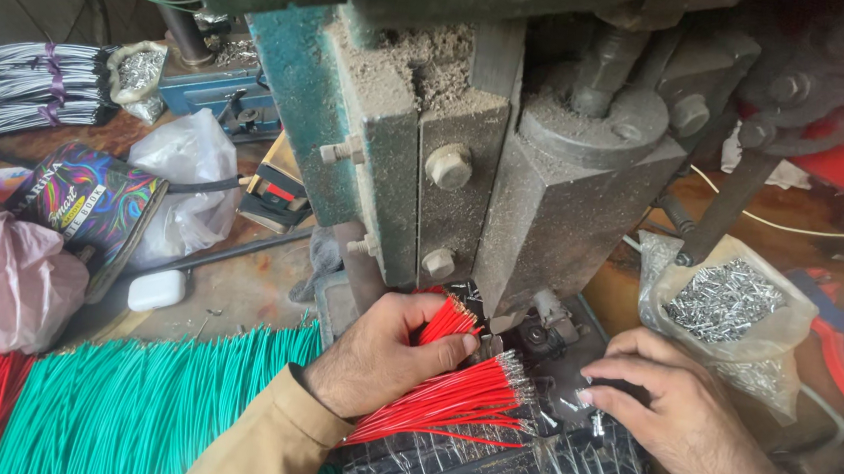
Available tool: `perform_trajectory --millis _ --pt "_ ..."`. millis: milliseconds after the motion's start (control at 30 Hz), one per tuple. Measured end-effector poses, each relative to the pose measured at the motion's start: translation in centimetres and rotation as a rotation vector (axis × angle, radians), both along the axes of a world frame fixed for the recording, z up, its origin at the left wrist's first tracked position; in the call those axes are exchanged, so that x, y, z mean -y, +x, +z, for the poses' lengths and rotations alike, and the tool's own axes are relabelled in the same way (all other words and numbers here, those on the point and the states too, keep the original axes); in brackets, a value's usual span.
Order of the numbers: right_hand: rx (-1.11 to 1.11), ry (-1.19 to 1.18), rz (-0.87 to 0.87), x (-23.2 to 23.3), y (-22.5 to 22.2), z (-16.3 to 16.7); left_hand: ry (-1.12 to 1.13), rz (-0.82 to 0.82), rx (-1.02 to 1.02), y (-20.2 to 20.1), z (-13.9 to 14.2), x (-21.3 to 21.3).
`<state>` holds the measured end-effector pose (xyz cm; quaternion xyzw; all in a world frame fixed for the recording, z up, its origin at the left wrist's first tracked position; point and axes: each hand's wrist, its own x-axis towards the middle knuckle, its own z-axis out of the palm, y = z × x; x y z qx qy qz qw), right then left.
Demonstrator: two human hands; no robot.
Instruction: The person holds a bundle of red insulated wires and places the stripped end of one wire into a press machine, then operates the press to crimp a metal terminal onto the wire end. They repeat this cycle wire by wire, taking terminals from a pile beside the machine, and finished wires accumulate in the bundle.
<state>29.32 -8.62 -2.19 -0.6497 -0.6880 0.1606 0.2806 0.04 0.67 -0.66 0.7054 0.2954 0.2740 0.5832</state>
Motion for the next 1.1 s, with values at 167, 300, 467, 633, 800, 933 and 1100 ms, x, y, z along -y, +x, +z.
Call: perform_trajectory --millis 167,300,467,633,800,933,1100 --pt "-0.085 -0.089 -0.008 -0.2 0.4 -0.6 -0.041 0.012 0.036 0.0 0.1 0.2" --pt "-0.176 -0.093 -0.025 -0.1 0.4 -1.1 -0.096 0.007 0.086 0.1 -0.1 0.1" --pt "-0.198 0.000 -0.038 -0.3 -0.6 -1.8 -0.066 0.007 0.065 0.0 -0.3 0.0" --pt "-0.239 0.255 0.075 -0.7 -1.6 -1.8 -0.062 0.004 0.055 0.1 -0.1 0.1" --pt "-0.390 0.205 0.053 -1.8 -2.9 -1.7 -0.039 0.012 0.051 0.1 0.0 0.1" --pt "-0.624 0.128 0.074 -2.8 -3.8 -1.8 0.001 0.020 0.046 0.1 0.0 0.1" --pt "-0.524 0.080 0.009 -3.1 -5.0 -2.9 0.007 0.024 0.055 0.2 0.1 0.2"
